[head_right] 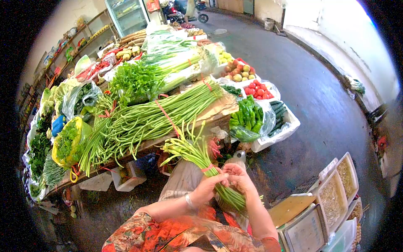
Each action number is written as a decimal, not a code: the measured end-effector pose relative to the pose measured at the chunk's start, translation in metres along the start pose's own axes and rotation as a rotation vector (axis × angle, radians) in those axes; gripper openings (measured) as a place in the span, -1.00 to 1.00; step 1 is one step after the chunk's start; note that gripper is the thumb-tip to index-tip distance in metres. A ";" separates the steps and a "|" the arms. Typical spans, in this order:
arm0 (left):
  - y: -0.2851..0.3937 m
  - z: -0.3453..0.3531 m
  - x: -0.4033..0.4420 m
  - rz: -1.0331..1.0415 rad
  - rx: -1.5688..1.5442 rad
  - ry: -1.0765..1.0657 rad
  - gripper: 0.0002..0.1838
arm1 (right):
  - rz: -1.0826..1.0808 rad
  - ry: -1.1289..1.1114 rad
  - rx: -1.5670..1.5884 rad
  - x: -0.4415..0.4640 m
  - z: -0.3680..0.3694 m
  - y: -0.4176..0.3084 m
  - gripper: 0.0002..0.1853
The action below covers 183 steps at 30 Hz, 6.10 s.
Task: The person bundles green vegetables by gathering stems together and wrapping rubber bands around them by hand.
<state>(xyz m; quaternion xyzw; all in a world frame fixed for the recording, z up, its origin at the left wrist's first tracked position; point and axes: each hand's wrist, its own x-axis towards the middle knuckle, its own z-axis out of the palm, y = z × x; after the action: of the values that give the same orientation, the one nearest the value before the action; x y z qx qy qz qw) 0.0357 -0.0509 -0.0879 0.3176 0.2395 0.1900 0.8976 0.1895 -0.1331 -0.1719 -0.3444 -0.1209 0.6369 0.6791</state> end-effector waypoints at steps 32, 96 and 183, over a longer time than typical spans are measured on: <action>0.000 0.001 -0.001 0.011 0.051 -0.007 -0.87 | -0.026 0.043 0.010 0.002 -0.004 0.006 -0.81; 0.000 0.005 0.001 0.014 0.023 0.001 -0.88 | 0.007 0.069 0.039 0.004 -0.005 0.005 -0.94; -0.005 0.000 0.003 -0.016 -0.021 0.029 -0.89 | -0.061 0.115 0.010 0.004 0.001 0.005 -0.85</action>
<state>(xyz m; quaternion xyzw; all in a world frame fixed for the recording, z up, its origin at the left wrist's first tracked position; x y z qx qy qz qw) 0.0394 -0.0526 -0.0921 0.3035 0.2531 0.1898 0.8988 0.1857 -0.1295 -0.1754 -0.3732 -0.0892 0.5958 0.7055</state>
